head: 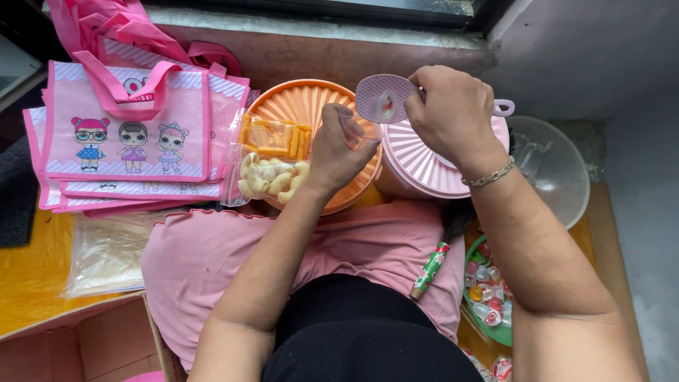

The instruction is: Packing various snacks and small items into pink gift bags, using a spoon for scooping and a duster for cleaning.

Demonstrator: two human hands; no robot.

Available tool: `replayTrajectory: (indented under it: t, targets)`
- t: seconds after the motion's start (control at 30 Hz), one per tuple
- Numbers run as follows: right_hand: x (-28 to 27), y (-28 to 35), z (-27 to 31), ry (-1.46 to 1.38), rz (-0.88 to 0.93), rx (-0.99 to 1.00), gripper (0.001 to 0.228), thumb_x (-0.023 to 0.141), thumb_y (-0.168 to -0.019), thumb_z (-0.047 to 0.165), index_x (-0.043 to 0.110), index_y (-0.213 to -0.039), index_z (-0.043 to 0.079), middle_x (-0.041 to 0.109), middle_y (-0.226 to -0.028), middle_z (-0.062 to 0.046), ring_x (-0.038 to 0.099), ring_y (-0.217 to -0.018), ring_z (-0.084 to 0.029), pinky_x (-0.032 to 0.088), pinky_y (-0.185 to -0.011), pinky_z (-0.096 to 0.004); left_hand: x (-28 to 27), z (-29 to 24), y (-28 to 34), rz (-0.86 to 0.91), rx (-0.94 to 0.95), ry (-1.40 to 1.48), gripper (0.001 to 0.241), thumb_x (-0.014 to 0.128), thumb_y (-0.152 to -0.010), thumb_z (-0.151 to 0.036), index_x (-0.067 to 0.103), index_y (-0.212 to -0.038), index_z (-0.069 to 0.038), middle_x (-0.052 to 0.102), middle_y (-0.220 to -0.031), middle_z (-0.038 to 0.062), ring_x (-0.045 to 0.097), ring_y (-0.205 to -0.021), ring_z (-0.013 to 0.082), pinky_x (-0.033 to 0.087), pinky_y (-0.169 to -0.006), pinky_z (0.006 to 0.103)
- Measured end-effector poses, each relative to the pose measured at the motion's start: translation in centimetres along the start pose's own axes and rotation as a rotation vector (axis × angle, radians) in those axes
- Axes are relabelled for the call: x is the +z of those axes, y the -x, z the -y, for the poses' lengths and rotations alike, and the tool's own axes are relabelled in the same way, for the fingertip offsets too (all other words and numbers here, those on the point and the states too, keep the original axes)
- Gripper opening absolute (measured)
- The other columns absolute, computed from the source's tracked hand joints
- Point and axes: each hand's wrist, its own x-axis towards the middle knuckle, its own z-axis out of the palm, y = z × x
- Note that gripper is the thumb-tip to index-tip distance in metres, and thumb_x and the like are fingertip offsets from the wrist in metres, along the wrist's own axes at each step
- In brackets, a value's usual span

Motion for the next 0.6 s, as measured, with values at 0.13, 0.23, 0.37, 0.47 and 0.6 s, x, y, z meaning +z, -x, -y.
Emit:
replayTrajectory:
  t: [0.13,0.23,0.37,0.47,0.6]
  targets:
    - [1.8,0.9,0.5,0.163,-0.389,-0.273,0.008,0.052,-0.073,0.016,0.059,-0.073,0.011,0.052,-0.065,-0.005,0.050,-0.049,-0.028,0.035,-0.039,-0.039,-0.1,0.0,-0.1,-0.013,-0.028,0.000,0.048,0.068,-0.060,-0.029,0.036,-0.090,-0.011,0.054,-0.075,0.002,0.054,-0.060,0.0175,0.042,-0.057,0.0315]
    - [1.7,1.6,1.3,0.240,-0.503,-0.352,0.010,0.054,-0.073,0.010,0.047,-0.066,0.010,0.044,-0.064,-0.004,0.042,-0.046,-0.026,0.032,-0.040,-0.036,-0.1,-0.1,0.0,-0.031,-0.032,0.034,0.043,0.065,-0.059,-0.026,0.037,-0.089,-0.010,0.054,-0.077,0.002,0.056,-0.061,0.0183,0.042,-0.057,0.0308]
    - [1.3,2.3,1.4,0.053,-0.532,-0.330,0.005,0.053,-0.081,0.011,0.057,-0.083,0.009,0.050,-0.071,-0.005,0.049,-0.056,-0.025,0.037,-0.047,-0.034,0.0,0.3,0.2,-0.028,-0.034,0.028,0.048,0.068,-0.059,-0.026,0.036,-0.091,-0.011,0.054,-0.078,0.002,0.055,-0.062,0.0173,0.043,-0.058,0.0305]
    - [1.8,2.6,1.1,-0.022,-0.496,-0.308,0.007,0.054,-0.080,0.013,0.058,-0.085,0.010,0.049,-0.068,-0.003,0.054,-0.056,-0.024,0.042,-0.048,-0.033,0.3,0.7,0.3,-0.058,-0.010,0.084,0.049,0.070,-0.058,-0.024,0.038,-0.093,-0.010,0.056,-0.080,0.008,0.057,-0.075,0.0258,0.045,-0.064,0.0351]
    - [2.9,3.0,1.0,0.107,-0.631,-0.376,0.010,0.052,-0.078,0.017,0.058,-0.086,0.017,0.041,-0.064,0.001,0.054,-0.049,-0.020,0.044,-0.049,-0.029,0.2,0.5,0.5,-0.064,0.023,0.153,0.047,0.073,-0.058,-0.020,0.041,-0.092,-0.012,0.059,-0.076,0.007,0.060,-0.078,0.0253,0.047,-0.067,0.0354]
